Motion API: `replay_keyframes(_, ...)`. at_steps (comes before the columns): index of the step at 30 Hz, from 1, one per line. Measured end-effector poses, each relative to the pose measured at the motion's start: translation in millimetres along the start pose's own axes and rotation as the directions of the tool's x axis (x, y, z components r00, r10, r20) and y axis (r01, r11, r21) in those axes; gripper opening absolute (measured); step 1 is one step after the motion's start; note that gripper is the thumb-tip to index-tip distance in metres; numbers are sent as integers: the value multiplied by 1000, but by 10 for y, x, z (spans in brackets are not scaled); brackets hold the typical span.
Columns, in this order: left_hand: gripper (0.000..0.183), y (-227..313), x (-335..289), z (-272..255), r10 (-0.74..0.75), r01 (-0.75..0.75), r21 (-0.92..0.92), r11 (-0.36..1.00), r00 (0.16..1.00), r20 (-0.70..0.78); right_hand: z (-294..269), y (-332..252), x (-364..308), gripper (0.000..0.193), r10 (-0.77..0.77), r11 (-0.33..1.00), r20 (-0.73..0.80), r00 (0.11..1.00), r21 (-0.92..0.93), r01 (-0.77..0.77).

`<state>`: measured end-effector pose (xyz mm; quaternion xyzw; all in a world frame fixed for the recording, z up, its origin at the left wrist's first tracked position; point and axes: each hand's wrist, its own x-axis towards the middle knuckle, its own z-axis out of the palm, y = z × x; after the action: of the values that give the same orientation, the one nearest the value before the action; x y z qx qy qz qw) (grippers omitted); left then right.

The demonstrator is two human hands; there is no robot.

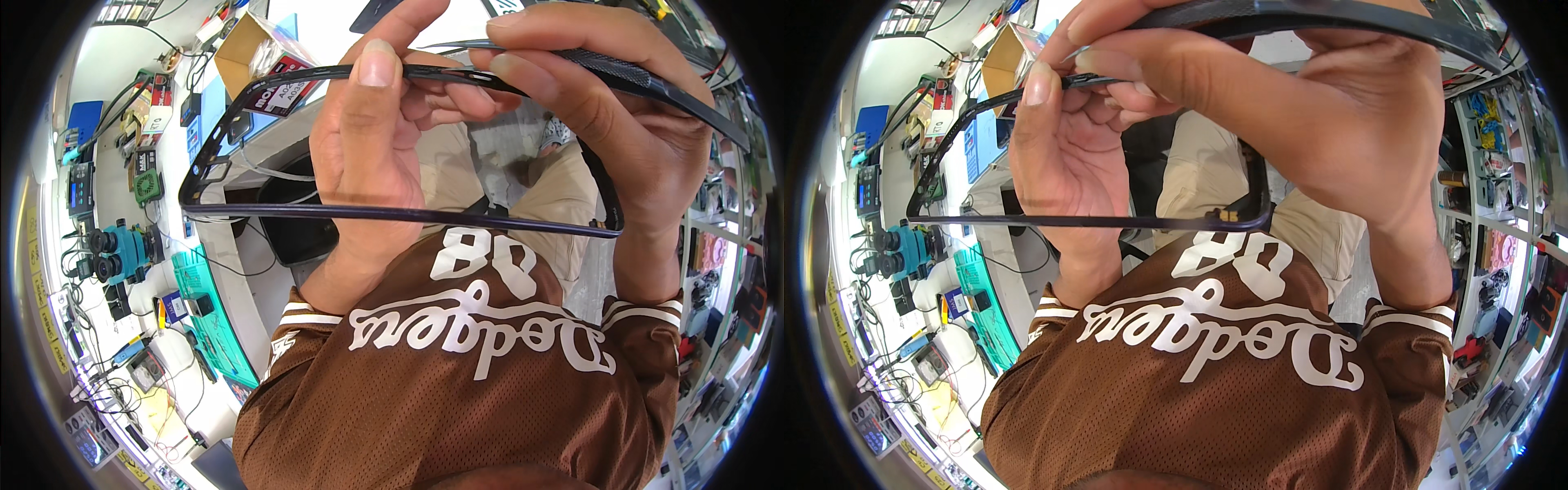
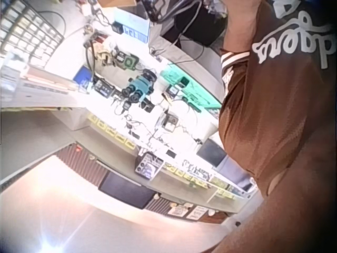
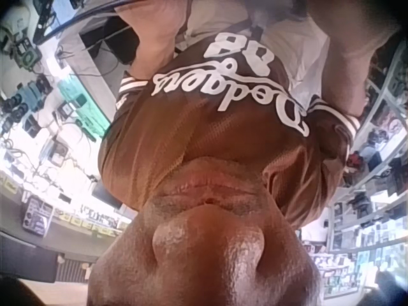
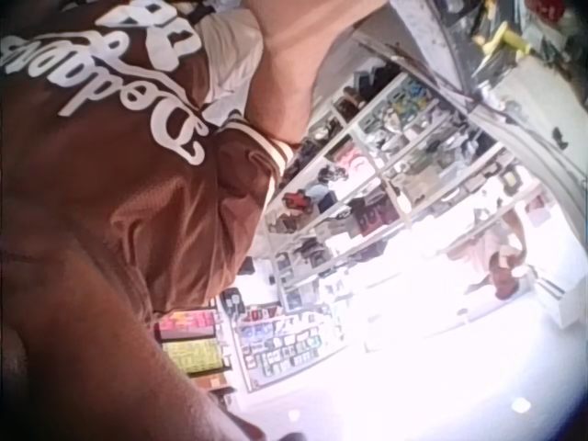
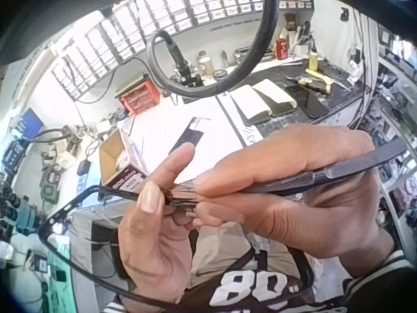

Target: The person unpacks small plastic bags containing phone parts from a cardboard box and places them on the workbench. They then pick up a black phone frame and use a metal tool to scrape and clean along its edges and corners.

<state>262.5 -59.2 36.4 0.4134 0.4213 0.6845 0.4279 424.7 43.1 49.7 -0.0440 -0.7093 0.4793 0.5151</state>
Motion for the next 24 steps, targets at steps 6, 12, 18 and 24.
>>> replay_keyframes(6, 64, 25, 79, 62, -60, 46, -187, 981, 996, -66, -36, 129, 35, 19, -102, 983, 15, 995, -149, 103)
replay_keyframes(12, 63, -89, 76, -9, -4, 4, 0, 1000, 995, -100, -70, 121, 23, 19, -44, 992, 27, 999, -121, 47)
replay_keyframes(18, 63, -104, 102, -22, -4, 7, 33, 999, 995, -97, 17, 251, 27, 17, -164, 986, -51, 985, -43, 161)
replay_keyframes(24, 64, -22, 88, 53, -14, 14, 0, 1000, 998, -55, -128, 124, 47, 18, -126, 967, 68, 990, -215, 138)
